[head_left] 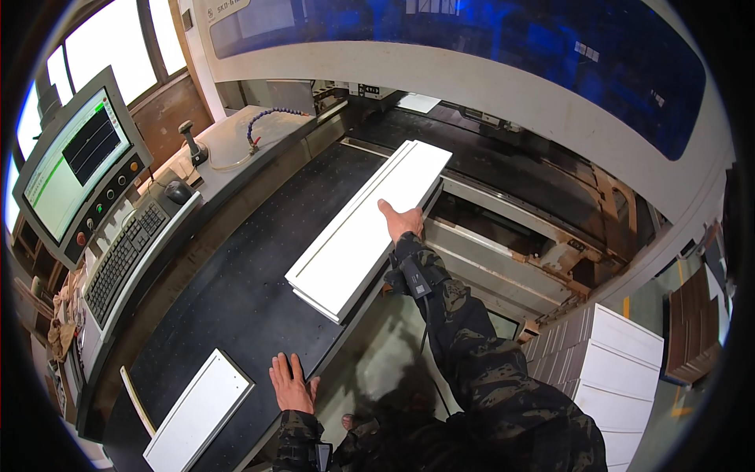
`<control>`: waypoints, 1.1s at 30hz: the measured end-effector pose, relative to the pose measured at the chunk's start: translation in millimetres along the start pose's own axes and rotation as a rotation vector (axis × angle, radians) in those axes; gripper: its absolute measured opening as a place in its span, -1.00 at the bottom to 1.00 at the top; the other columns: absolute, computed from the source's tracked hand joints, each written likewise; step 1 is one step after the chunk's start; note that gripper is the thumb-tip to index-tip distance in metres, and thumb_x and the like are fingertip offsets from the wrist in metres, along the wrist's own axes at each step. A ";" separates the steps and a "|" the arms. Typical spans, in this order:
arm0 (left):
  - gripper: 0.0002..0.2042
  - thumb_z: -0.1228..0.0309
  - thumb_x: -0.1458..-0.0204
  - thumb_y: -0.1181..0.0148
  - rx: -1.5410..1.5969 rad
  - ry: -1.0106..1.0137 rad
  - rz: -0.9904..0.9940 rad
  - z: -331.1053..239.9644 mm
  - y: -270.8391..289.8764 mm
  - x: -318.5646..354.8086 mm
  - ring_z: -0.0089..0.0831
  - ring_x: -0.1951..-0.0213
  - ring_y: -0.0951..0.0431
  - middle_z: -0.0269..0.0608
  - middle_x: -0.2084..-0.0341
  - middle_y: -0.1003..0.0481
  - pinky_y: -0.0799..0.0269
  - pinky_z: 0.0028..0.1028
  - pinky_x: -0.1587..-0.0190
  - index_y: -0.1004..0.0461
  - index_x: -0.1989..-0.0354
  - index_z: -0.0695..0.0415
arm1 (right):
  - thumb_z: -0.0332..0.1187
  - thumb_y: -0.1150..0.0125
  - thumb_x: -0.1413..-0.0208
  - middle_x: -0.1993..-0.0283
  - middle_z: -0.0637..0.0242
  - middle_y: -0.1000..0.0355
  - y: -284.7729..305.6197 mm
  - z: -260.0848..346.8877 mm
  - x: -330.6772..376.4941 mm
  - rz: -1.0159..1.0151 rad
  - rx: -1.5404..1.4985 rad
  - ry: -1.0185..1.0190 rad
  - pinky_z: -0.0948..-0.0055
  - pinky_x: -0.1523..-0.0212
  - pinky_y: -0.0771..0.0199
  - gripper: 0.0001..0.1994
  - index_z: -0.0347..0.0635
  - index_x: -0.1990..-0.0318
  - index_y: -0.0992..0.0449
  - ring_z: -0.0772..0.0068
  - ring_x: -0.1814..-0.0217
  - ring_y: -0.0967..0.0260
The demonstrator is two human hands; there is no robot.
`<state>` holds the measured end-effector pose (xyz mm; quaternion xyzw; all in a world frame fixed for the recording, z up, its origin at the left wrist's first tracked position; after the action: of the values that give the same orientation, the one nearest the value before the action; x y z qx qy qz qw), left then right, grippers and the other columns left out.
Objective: The person is seen operating a woodworking machine, feeding white wood panels into it, and then using a utility knife to trim or mark them.
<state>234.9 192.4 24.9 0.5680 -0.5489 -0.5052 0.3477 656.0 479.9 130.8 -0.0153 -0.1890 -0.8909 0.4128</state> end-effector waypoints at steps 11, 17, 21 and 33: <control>-0.10 0.24 -0.09 -0.60 -0.003 -0.010 -0.024 1.2 -0.8 1.6 0.28 -0.65 -0.14 0.30 -0.60 -0.22 0.00 0.13 -0.70 -0.31 -0.60 0.22 | 0.26 -0.70 0.02 -0.43 -0.42 -0.47 0.8 0.5 2.0 -0.081 0.035 0.041 0.01 -0.51 -0.49 0.21 -0.73 -0.45 -0.32 -0.31 -0.48 -0.49; -0.11 0.25 -0.08 -0.60 -0.011 -0.001 -0.016 0.4 0.2 0.2 0.26 -0.65 -0.14 0.29 -0.60 -0.22 0.00 0.12 -0.71 -0.31 -0.60 0.21 | 0.26 -0.69 0.01 -0.42 -0.42 -0.48 0.8 -0.7 0.3 -0.097 0.043 0.045 0.00 -0.50 -0.50 0.18 -0.72 -0.43 -0.34 -0.32 -0.47 -0.50; -0.11 0.26 -0.07 -0.61 0.000 -0.008 -0.011 2.5 4.6 3.9 0.27 -0.66 -0.13 0.29 -0.61 -0.21 0.00 0.12 -0.71 -0.32 -0.59 0.22 | 0.24 -0.70 -0.01 -0.41 -0.43 -0.49 -5.2 -1.5 0.3 -0.099 0.034 0.044 -0.01 -0.49 -0.52 0.16 -0.71 -0.43 -0.34 -0.34 -0.46 -0.51; -0.12 0.07 -0.09 -0.64 0.216 -0.029 0.363 20.4 85.7 -26.2 0.32 -0.40 -0.49 0.35 -0.39 -0.47 -0.45 0.00 -0.46 -0.41 -0.51 0.26 | 0.04 -0.76 -0.05 -0.30 -0.42 -0.58 -26.9 -22.0 -20.7 -0.162 -0.041 0.096 0.04 -0.44 -0.57 -0.08 -0.71 -0.26 -0.52 -0.32 -0.38 -0.58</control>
<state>195.0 207.9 106.3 0.4864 -0.6982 -0.3804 0.3622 652.6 503.1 97.9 0.0340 -0.1513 -0.9248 0.3474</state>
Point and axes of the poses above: each hand's wrist, its own x-axis away from the middle knuckle, its own y-axis out of the back of the hand, z = x × y, the point moved 5 cm from there along -x, towards the middle knuckle
